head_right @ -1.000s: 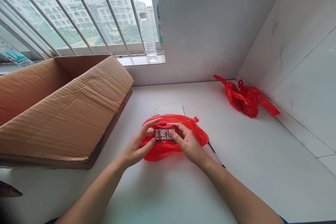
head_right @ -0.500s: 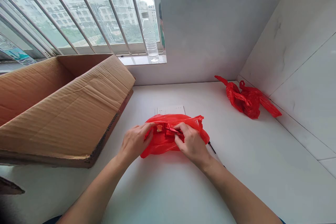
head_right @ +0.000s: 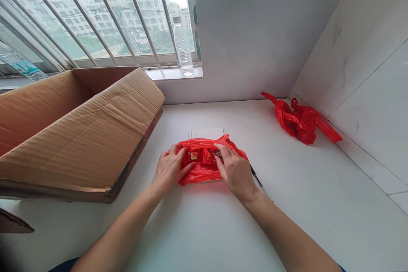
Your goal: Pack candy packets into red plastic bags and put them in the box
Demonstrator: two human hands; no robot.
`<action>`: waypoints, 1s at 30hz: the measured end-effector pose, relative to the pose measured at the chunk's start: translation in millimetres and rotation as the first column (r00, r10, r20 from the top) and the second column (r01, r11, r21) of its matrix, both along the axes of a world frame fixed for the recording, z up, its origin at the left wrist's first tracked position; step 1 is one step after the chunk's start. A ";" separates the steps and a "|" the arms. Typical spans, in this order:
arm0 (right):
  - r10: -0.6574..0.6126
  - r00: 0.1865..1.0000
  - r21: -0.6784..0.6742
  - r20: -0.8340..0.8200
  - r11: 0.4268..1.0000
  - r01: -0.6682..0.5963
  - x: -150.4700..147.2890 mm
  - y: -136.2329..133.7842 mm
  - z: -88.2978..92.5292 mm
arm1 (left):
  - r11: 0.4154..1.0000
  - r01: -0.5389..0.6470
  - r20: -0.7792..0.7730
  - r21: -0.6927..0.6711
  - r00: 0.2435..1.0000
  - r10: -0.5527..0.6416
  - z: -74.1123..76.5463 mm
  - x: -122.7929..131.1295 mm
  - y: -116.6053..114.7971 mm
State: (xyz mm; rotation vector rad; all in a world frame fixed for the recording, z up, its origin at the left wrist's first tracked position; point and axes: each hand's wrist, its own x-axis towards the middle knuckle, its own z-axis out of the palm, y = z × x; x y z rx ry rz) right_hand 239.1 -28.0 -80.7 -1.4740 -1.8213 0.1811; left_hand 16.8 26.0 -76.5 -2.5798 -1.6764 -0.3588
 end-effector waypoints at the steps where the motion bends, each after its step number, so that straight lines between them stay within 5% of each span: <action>1: 0.004 1.000 0.003 0.001 1.000 -0.004 0.1 0.0 0.9 | 1.000 0.008 0.012 0.009 1.000 -0.008 0.2 -1.0 0.5; 10: 0.073 0.995 -0.015 -0.067 0.997 -0.074 5.9 1.5 0.2 | 0.990 0.041 0.170 0.133 0.983 -0.064 12.9 -7.0 0.1; 17: 0.119 0.981 -0.115 -0.152 0.984 -0.137 1.4 -1.7 4.8 | 0.935 0.142 0.376 0.325 0.888 -0.265 24.3 -1.0 -10.3; 22: 0.211 0.903 -0.165 -0.373 0.943 -0.288 -6.1 -9.9 20.1 | 0.929 0.291 0.412 0.228 0.836 -0.363 22.3 3.8 -13.7; 30: 0.063 0.769 -0.320 -0.636 0.886 -0.337 -4.6 -7.1 16.3 | 0.926 0.333 0.300 0.179 0.878 -0.373 25.0 -2.2 -9.3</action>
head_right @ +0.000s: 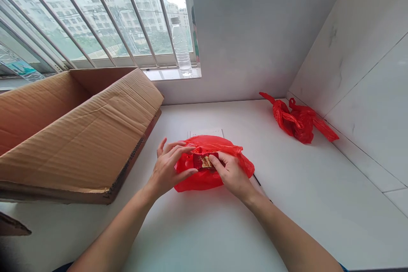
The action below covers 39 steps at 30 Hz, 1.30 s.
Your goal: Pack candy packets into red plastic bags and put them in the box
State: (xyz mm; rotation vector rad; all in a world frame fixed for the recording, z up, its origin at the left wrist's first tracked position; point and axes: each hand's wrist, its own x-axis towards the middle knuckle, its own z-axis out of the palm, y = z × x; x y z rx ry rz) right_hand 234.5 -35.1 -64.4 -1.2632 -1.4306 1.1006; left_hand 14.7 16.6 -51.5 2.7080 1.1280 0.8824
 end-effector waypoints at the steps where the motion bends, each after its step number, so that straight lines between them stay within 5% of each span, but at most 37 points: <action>1: 0.003 1.000 -0.009 -0.011 1.000 -0.003 -0.4 -0.1 0.3 | 1.000 0.017 0.002 0.005 1.000 -0.017 0.4 0.2 -0.5; 7: -0.009 1.000 -0.016 0.013 1.000 0.010 -0.8 -1.0 3.5 | 0.997 0.040 -0.035 0.070 0.999 -0.038 1.6 3.6 -3.4; 12: -0.271 0.944 0.077 0.189 0.962 0.261 6.5 1.1 -2.8 | 0.980 -0.151 -0.129 0.131 0.977 0.168 -3.1 -0.5 1.3; 15: -0.341 0.901 0.229 0.268 0.931 0.284 7.2 3.0 -7.2 | 0.966 -0.213 -0.163 0.148 0.958 0.237 -9.5 -2.6 3.4; 24: -0.322 0.913 0.269 0.249 0.929 0.255 3.8 2.5 -4.7 | 0.955 -0.279 -0.200 0.103 0.934 0.295 -27.3 7.7 9.8; 35: -0.303 0.933 0.214 0.197 0.941 0.261 7.5 0.9 -0.1 | 0.944 -0.304 -0.109 0.131 0.942 0.318 -16.8 4.3 9.2; 39: -0.210 0.967 0.078 0.140 0.976 0.201 7.7 -0.7 -0.6 | 0.973 -0.167 -0.039 0.159 0.984 0.175 -11.0 7.2 3.4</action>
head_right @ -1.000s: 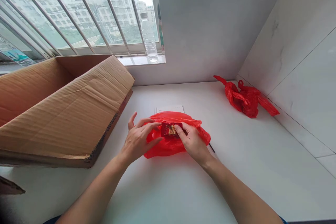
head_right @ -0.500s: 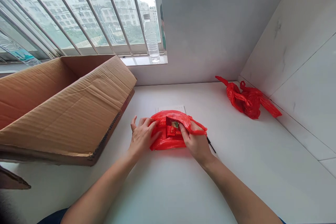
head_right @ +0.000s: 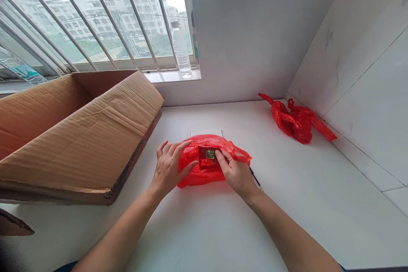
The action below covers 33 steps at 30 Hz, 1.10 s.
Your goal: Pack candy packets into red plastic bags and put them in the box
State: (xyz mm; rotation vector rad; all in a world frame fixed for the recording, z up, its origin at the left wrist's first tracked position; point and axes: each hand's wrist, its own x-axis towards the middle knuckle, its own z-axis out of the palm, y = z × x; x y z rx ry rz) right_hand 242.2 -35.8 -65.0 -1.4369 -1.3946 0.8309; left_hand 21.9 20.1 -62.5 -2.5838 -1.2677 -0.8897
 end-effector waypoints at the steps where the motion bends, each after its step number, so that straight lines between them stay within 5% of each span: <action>1: 0.029 0.998 -0.047 -0.048 0.998 -0.032 -0.5 0.0 -0.6 | 0.998 0.057 0.006 0.011 0.998 -0.057 0.7 1.0 -1.5; 5: 0.130 0.949 -0.150 -0.289 0.972 -0.178 -4.0 0.5 -1.1 | 0.983 0.184 0.029 0.028 0.982 -0.185 0.8 3.5 -5.7; 11: 0.202 0.853 -0.165 -0.481 0.935 -0.314 -7.1 0.7 4.1 | 0.975 0.220 0.092 0.004 0.971 -0.220 2.8 2.7 -6.9; 25: 0.206 0.942 -0.068 -0.265 0.970 -0.232 -8.8 -2.7 1.9 | 0.961 0.252 0.156 -0.114 0.960 -0.233 4.9 3.6 -10.5; 30: 0.056 0.984 -0.084 -0.167 0.994 -0.071 -1.6 -4.8 -2.9 | 0.948 0.269 0.175 -0.169 0.955 -0.240 7.0 0.8 -10.6; 33: 0.095 0.991 -0.038 -0.093 0.994 -0.099 1.0 -7.6 2.0 | 0.946 0.269 0.184 -0.182 0.954 -0.236 8.3 -0.5 -10.6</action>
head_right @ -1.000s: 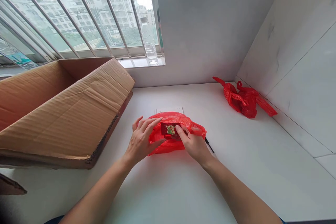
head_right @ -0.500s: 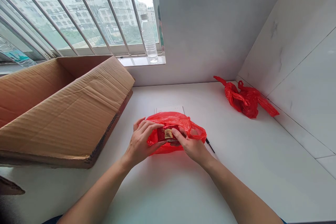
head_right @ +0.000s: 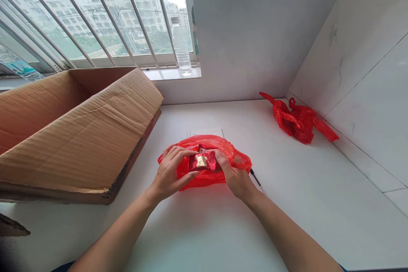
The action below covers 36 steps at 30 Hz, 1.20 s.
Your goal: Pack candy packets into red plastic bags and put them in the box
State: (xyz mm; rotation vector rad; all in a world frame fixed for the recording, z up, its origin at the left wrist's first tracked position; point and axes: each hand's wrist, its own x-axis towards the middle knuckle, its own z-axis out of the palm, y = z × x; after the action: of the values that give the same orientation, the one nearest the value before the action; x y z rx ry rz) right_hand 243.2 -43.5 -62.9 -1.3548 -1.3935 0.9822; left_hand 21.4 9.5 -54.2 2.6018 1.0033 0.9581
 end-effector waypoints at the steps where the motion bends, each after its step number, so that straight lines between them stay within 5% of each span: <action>1: 0.059 0.998 0.022 0.000 0.998 -0.059 0.0 -0.6 2.7 | 1.000 -0.004 0.000 -0.004 1.000 0.004 0.4 -0.3 -0.1; 5: 0.215 0.975 0.055 -0.058 0.976 -0.212 -1.2 0.1 8.3 | 1.000 -0.013 -0.013 -0.015 1.000 0.012 1.9 -0.9 -0.8; 12: 0.172 0.985 0.002 -0.023 0.985 -0.172 2.9 1.4 2.9 | 0.999 -0.003 -0.004 -0.040 1.000 0.003 5.6 -2.5 -0.7; 18: 0.212 0.976 0.135 0.048 0.967 -0.217 -1.7 -4.9 19.7 | 0.999 0.009 -0.002 -0.033 1.000 -0.009 7.6 -2.5 -1.4; 26: 0.240 0.970 0.212 0.026 0.947 -0.240 -5.1 -2.9 17.2 | 1.000 -0.013 -0.055 0.009 0.998 0.013 8.2 -2.3 -2.2; 36: 0.247 0.969 0.237 -0.030 0.943 -0.233 -7.6 -0.5 9.5 | 0.967 0.028 0.088 0.254 0.995 -0.053 3.7 -0.3 -0.1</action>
State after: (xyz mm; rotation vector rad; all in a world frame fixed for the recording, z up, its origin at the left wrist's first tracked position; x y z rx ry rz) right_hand 235.6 -43.9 -53.4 -0.9916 -1.6001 0.9734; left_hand 21.1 9.3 -50.5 2.7344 0.8506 1.2608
